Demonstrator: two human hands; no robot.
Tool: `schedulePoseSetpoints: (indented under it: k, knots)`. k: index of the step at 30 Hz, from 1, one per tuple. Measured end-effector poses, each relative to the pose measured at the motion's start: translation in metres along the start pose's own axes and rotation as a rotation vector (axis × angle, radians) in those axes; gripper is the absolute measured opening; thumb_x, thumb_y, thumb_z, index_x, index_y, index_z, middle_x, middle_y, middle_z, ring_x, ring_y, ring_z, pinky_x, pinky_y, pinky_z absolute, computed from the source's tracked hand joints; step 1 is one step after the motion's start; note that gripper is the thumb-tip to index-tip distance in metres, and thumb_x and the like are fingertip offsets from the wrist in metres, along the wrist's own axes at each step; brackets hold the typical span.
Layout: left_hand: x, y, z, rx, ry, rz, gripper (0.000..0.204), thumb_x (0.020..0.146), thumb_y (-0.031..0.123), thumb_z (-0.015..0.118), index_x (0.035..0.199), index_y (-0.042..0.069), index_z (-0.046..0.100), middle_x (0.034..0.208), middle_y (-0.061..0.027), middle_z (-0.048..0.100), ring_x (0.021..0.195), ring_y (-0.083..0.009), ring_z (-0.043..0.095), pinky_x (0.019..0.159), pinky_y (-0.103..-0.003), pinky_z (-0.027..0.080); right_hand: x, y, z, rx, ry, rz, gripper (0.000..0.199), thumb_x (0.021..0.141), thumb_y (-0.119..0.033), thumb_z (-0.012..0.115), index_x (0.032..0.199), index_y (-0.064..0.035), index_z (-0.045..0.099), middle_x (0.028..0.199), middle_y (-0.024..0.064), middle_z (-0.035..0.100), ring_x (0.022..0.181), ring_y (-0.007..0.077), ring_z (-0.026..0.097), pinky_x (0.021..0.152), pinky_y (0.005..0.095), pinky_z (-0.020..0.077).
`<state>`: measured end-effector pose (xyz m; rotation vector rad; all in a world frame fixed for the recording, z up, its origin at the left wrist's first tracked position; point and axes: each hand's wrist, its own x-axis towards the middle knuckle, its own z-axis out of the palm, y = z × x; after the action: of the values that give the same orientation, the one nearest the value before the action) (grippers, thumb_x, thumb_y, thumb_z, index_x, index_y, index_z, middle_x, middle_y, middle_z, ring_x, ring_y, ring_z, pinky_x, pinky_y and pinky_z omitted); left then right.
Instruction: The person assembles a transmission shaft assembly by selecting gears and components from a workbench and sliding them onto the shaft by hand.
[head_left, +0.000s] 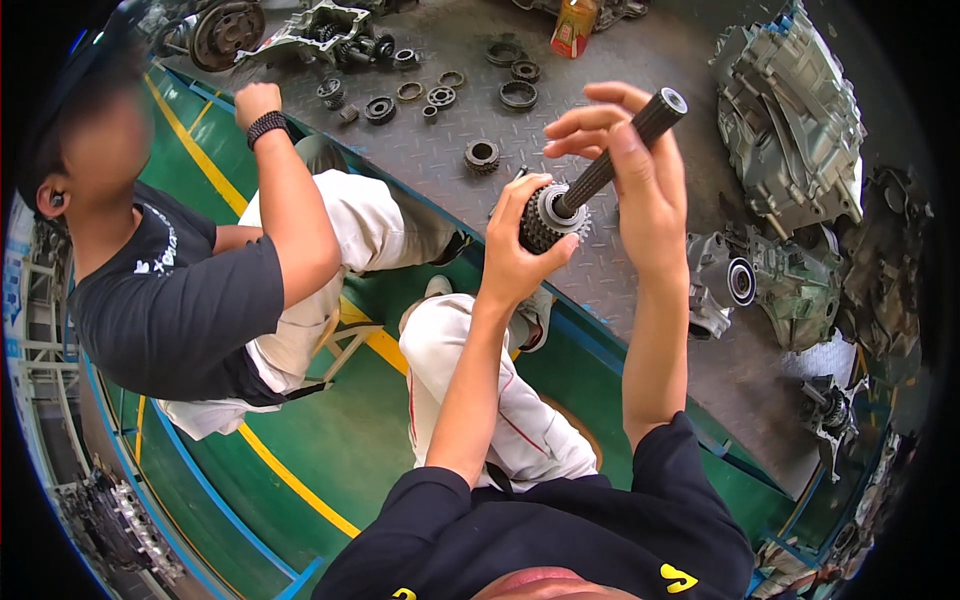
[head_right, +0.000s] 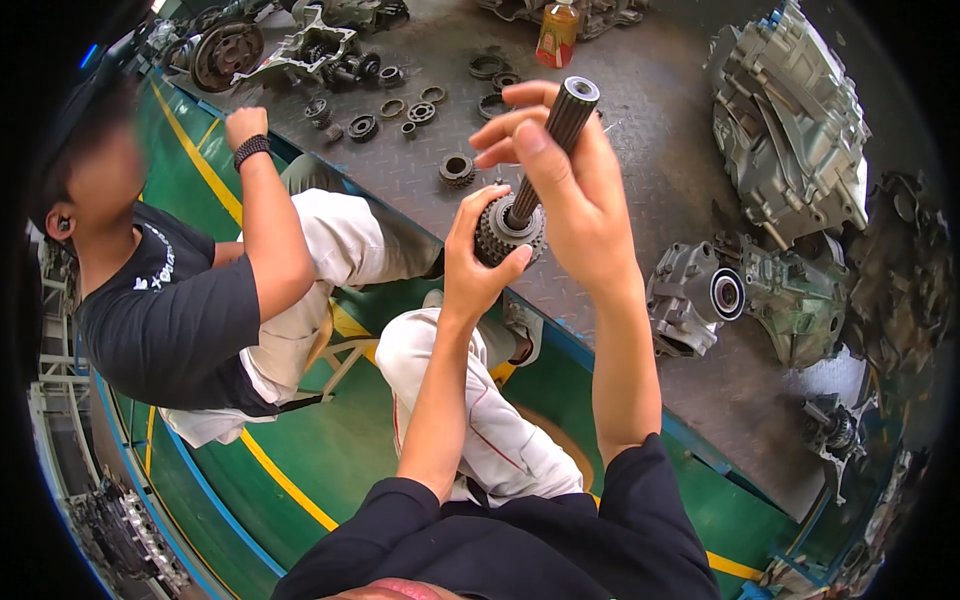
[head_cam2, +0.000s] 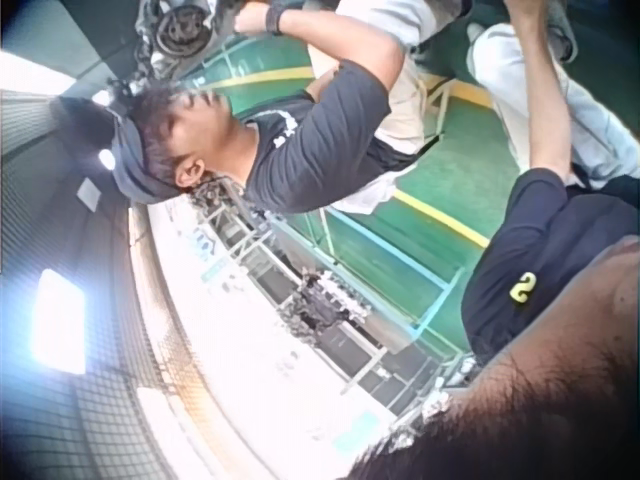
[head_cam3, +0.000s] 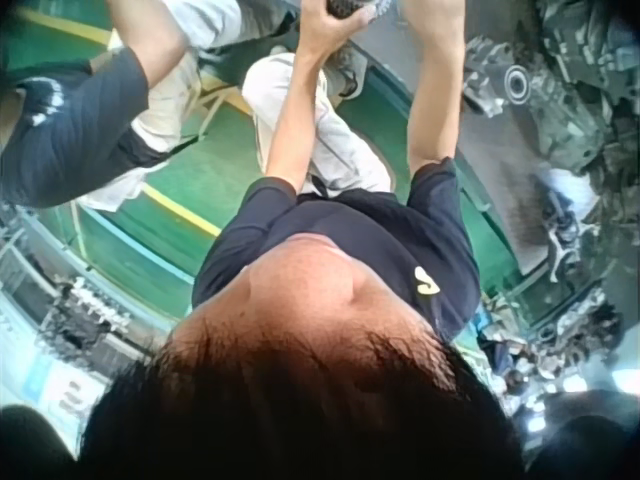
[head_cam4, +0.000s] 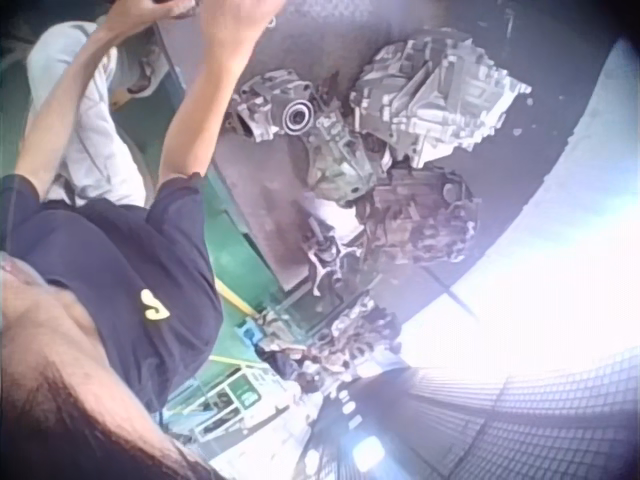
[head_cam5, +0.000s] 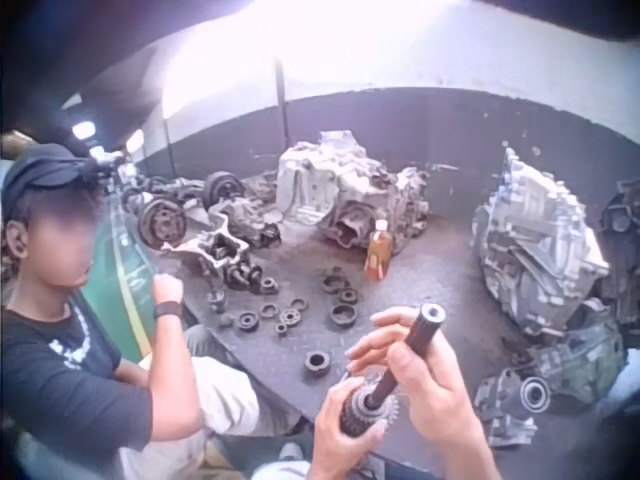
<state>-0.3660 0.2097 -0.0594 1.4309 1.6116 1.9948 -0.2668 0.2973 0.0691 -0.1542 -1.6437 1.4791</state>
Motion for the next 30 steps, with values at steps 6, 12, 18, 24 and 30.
schedulePoseSetpoints:
  k: [6, 12, 18, 24, 30]
  knots:
    - [-0.001, 0.014, -0.011, 0.074, 0.029, 0.021, 0.059, 0.077, 0.022, 0.076, 0.131, 0.001, 0.061, 0.131, -0.0163, 0.060, 0.121, -0.0316, 0.059, 0.107, -0.040, 0.045, 0.019, -0.014, 0.023, 0.079, 0.002, -0.063, 0.026, 0.108, -0.029, 0.057, 0.110, -0.0027, 0.057, 0.072, -0.0020, 0.050, 0.060, 0.0046, 0.045, 0.053, 0.0219, 0.0376]
    - [-0.006, 0.015, -0.012, 0.171, 0.109, 0.024, 0.055, 0.081, 0.022, 0.075, 0.130, -0.001, 0.061, 0.131, -0.0160, 0.058, 0.123, -0.0317, 0.056, 0.109, -0.041, 0.042, 0.033, -0.007, 0.042, -0.001, -0.031, -0.031, 0.030, 0.107, -0.033, 0.058, 0.107, -0.0037, 0.053, 0.072, -0.0026, 0.047, 0.060, 0.0049, 0.041, 0.053, 0.0235, 0.0380]
    - [-0.006, 0.022, -0.013, 0.169, 0.098, 0.000, 0.059, 0.077, 0.021, 0.077, 0.130, 0.000, 0.060, 0.134, -0.0153, 0.056, 0.128, -0.0324, 0.052, 0.112, -0.042, 0.038, 0.033, -0.003, 0.040, 0.057, 0.036, -0.054, 0.033, 0.105, -0.037, 0.063, 0.105, -0.0049, 0.054, 0.072, -0.0040, 0.050, 0.061, 0.0039, 0.044, 0.054, 0.0229, 0.0386]
    - [-0.010, 0.027, -0.008, 0.248, 0.167, -0.003, 0.059, 0.078, 0.021, 0.078, 0.130, -0.001, 0.060, 0.133, -0.0162, 0.058, 0.127, -0.0330, 0.052, 0.112, -0.043, 0.039, 0.030, -0.005, 0.042, 0.001, 0.025, -0.052, 0.029, 0.109, -0.033, 0.055, 0.104, -0.0049, 0.051, 0.071, -0.0018, 0.045, 0.057, 0.0047, 0.039, 0.050, 0.0228, 0.0375]
    - [-0.009, 0.030, -0.004, 0.222, 0.156, 0.015, 0.061, 0.076, 0.017, 0.080, 0.130, 0.000, 0.060, 0.130, -0.0163, 0.061, 0.123, -0.0327, 0.055, 0.110, -0.043, 0.042, 0.030, -0.003, 0.039, 0.044, 0.023, -0.060, 0.033, 0.104, -0.037, 0.063, 0.101, -0.0054, 0.054, 0.070, -0.0040, 0.051, 0.060, 0.0037, 0.045, 0.053, 0.0227, 0.0383]
